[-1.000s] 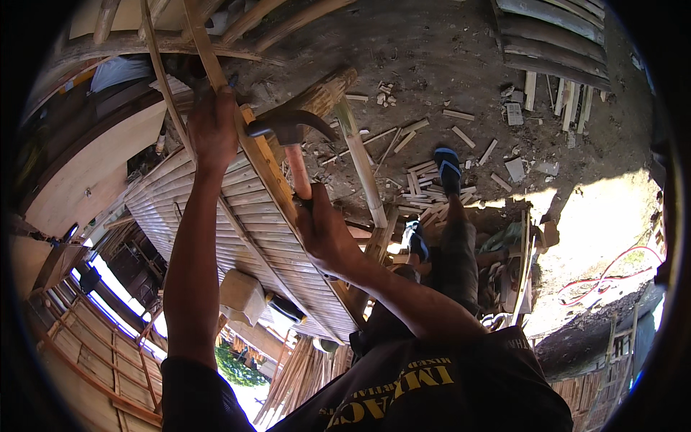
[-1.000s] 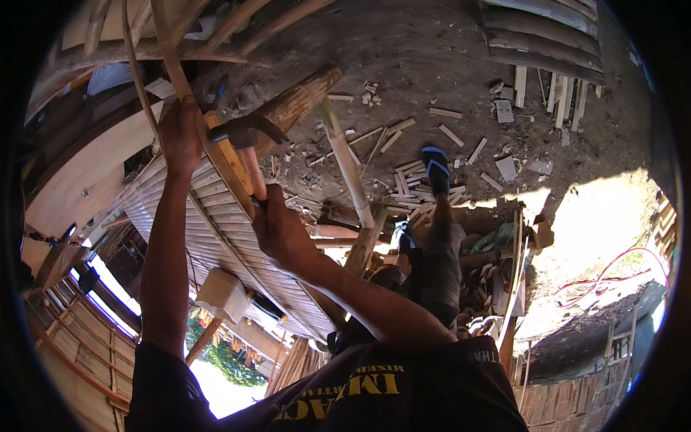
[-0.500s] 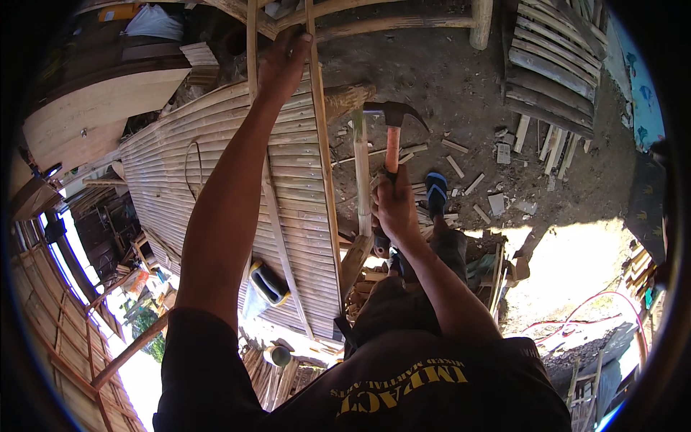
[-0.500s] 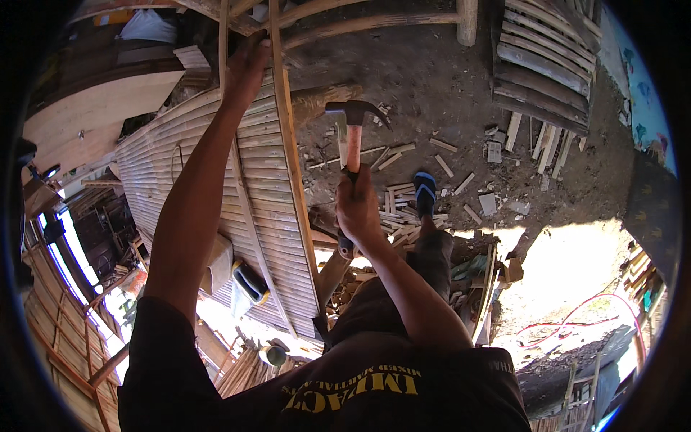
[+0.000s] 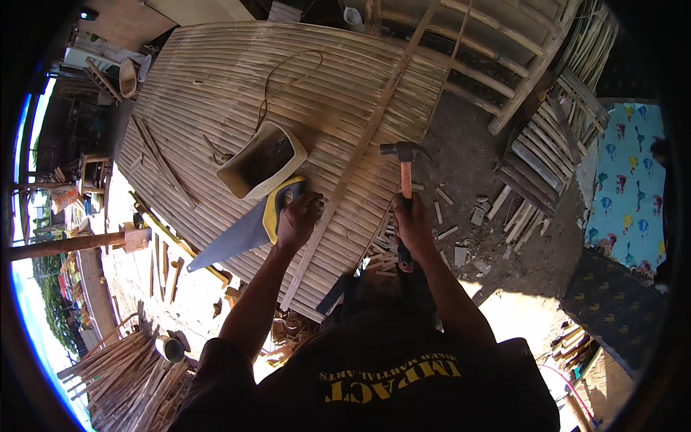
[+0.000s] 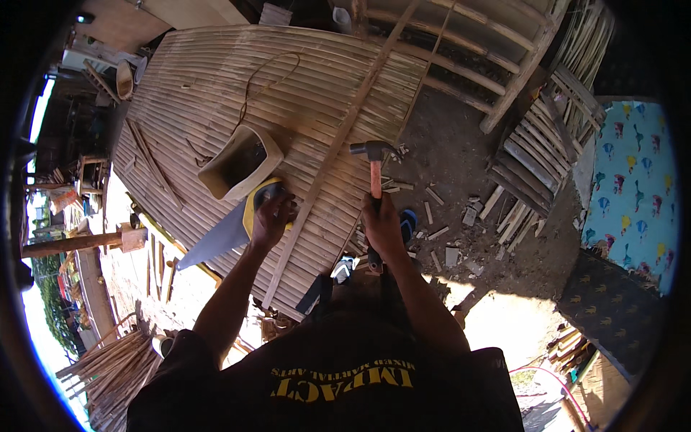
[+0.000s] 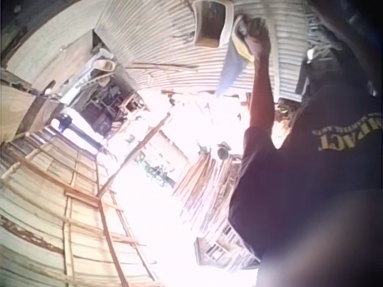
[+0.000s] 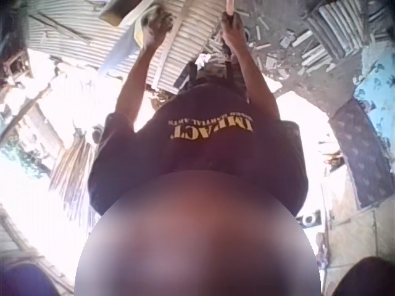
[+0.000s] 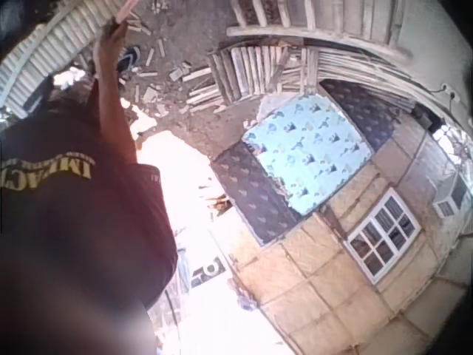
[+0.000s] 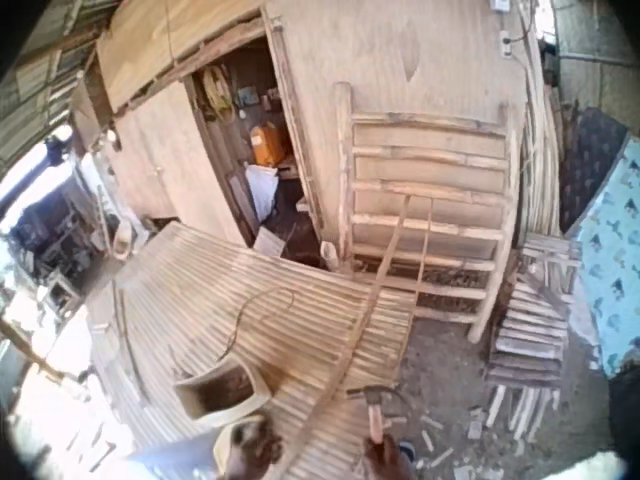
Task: The person assembles a bamboo frame by hammering nails into bamboo strips and sawing bamboo pieces to size. The person uses a hammer, nails, and a hand saw to join the bamboo components on a workbench.
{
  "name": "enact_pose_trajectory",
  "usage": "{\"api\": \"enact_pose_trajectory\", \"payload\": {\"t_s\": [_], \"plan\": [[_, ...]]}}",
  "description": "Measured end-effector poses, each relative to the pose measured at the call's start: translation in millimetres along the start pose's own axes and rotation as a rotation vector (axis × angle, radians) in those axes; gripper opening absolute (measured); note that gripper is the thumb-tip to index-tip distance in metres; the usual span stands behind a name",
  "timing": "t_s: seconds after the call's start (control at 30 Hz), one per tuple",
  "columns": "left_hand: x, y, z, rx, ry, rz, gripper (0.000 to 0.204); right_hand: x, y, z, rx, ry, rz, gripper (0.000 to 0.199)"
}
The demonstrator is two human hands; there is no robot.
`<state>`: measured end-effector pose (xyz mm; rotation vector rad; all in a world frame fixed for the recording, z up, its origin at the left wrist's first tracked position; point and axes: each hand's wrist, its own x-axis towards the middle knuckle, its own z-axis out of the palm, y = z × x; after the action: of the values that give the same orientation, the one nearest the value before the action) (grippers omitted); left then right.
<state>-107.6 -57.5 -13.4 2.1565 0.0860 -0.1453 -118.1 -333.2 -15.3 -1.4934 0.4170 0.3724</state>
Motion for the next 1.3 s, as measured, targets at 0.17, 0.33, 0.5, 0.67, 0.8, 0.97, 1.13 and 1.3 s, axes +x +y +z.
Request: {"api": "enact_pose_trajectory", "payload": {"t_s": [0.17, 0.33, 0.5, 0.67, 0.8, 0.97, 1.13, 1.3], "plan": [[-93.1, -69.8, -78.2, 0.047, 0.167, 0.025, 0.018, -71.6, 0.9, 76.8, 0.042, -0.106, 0.083, 0.019], [-77.2, -68.6, -126.4, 0.094, 0.357, 0.464, 0.019, -132.8, 1.2, 118.1, -0.186, -0.117, 0.044, 0.022], [49.3, -47.5, -150.6, 0.135, 0.081, 0.613, 0.021, -175.3, 12.3, 126.1, -0.221, -0.131, 0.007, 0.023], [145.2, -77.3, -130.5, 1.088, -0.479, 0.18, 0.035, -202.9, 26.8, 102.7, -0.287, -0.06, -0.017, 0.019], [150.3, -103.1, -114.2, 1.065, -0.39, 0.141, 0.032, -219.0, 34.5, 80.8, -0.262, 0.102, 0.028, 0.016], [131.8, -77.8, -136.8, 1.125, -0.323, 0.287, 0.025, -212.6, 48.2, 92.0, -0.206, 0.286, -0.012, 0.02], [37.4, -50.8, -167.2, 0.505, 0.1, 0.298, 0.018, -182.8, 60.4, 123.1, 0.142, 0.179, 0.102, 0.016], [-97.1, -77.5, -154.3, 0.012, 0.171, 0.253, 0.02, -169.9, 81.3, 153.5, 0.113, 0.143, 0.118, 0.016]]}}
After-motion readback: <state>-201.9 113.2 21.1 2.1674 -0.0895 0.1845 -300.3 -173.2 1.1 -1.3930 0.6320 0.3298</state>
